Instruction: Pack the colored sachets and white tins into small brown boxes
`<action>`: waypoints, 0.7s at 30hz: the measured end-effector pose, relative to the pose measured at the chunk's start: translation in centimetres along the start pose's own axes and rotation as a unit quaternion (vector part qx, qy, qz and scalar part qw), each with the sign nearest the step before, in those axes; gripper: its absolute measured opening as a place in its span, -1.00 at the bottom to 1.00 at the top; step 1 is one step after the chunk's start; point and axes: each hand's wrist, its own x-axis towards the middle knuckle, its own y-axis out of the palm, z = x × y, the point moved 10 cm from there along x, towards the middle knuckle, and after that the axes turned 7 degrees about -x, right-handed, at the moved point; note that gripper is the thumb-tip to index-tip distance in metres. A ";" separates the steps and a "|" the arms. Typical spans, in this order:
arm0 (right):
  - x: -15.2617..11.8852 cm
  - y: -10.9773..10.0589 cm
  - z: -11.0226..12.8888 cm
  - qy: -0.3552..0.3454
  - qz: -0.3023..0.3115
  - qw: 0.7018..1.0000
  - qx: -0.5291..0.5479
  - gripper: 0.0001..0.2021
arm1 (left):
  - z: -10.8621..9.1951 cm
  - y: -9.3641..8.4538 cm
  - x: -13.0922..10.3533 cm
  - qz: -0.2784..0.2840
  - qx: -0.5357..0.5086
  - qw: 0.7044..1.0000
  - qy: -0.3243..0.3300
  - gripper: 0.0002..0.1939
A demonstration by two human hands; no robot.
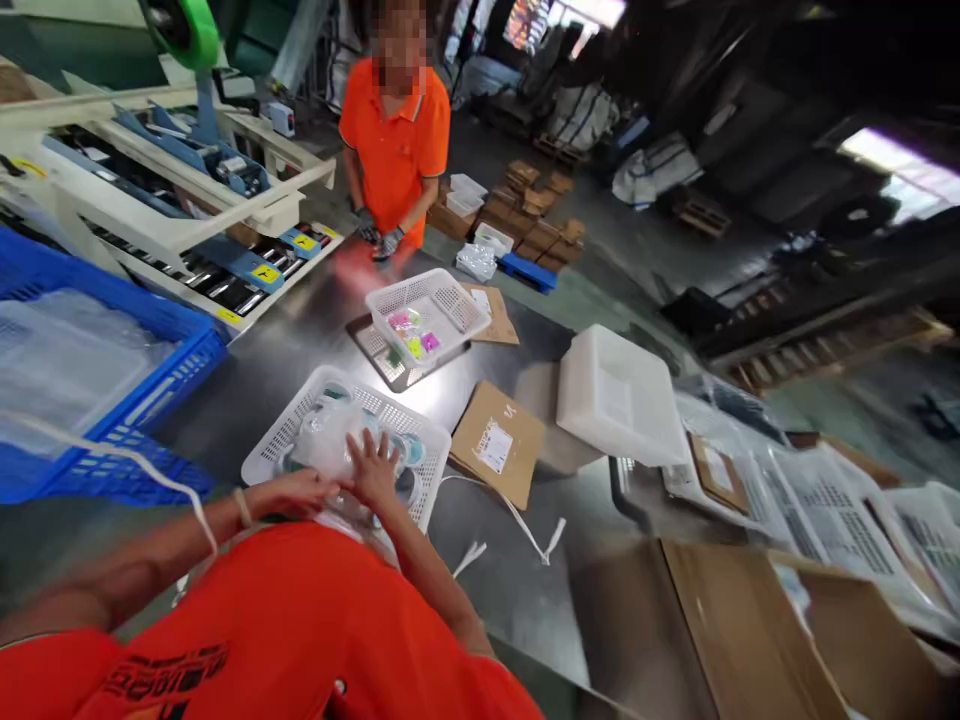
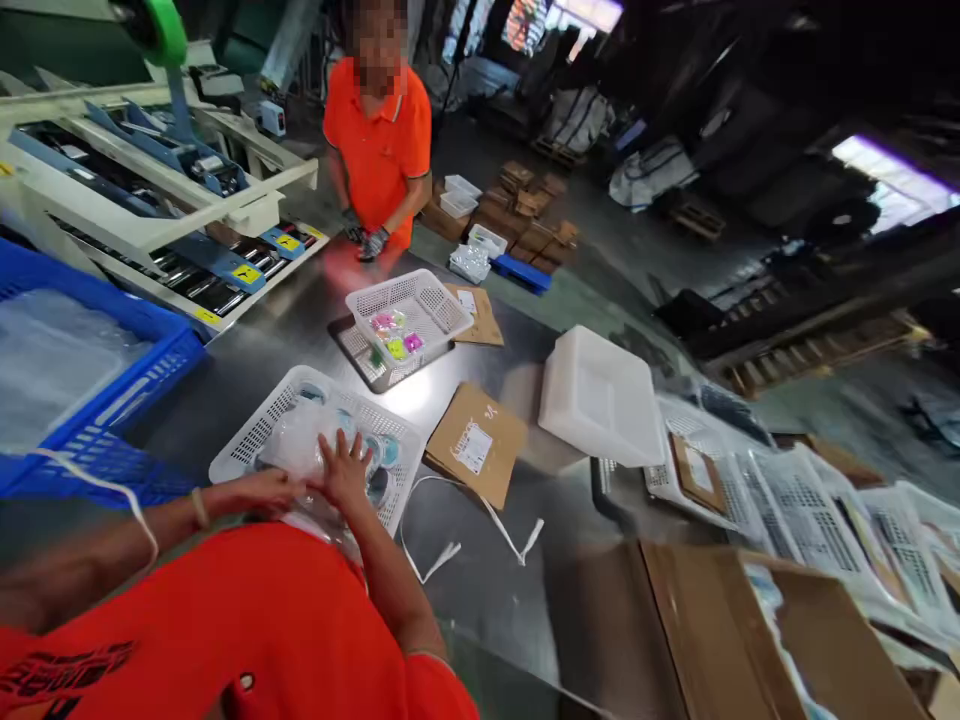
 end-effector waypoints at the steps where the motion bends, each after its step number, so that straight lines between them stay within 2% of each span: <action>1: -0.3 0.8 -0.1 -0.003 -0.002 1.000 -0.012 0.02 | -0.5 -1.1 -0.1 -0.015 0.051 0.998 0.020 -0.61; 4: -0.6 2.7 -1.0 -0.008 -0.028 0.999 -0.045 0.01 | -3.5 -4.4 0.6 -0.102 0.169 0.975 0.097 -0.75; 5: -0.5 3.3 -1.2 -0.012 -0.036 0.998 -0.054 0.00 | -4.7 -5.2 1.2 -0.129 0.191 0.965 0.125 -0.73; 8: -0.3 5.0 -1.6 -0.029 -0.055 0.996 -0.068 -0.06 | -7.1 -5.4 3.5 -0.141 0.294 0.924 0.198 -0.41; 10: -0.5 5.9 -1.9 -0.028 -0.073 0.994 -0.071 -0.11 | -6.8 -4.7 5.0 -0.137 0.394 0.884 0.210 -0.29; 12: -1.0 6.6 -2.4 -0.019 -0.095 0.993 -0.067 -0.18 | -5.3 -4.3 6.0 -0.147 0.457 0.854 0.202 -0.30; 16: -1.8 7.4 -3.1 -0.008 -0.146 0.987 -0.073 -0.26 | -2.8 -4.1 6.6 -0.157 0.462 0.849 0.204 -0.26; 21: -1.7 8.1 -3.2 -0.017 -0.195 0.976 -0.094 -0.26 | -2.1 -4.8 7.2 -0.165 0.452 0.856 0.186 -0.22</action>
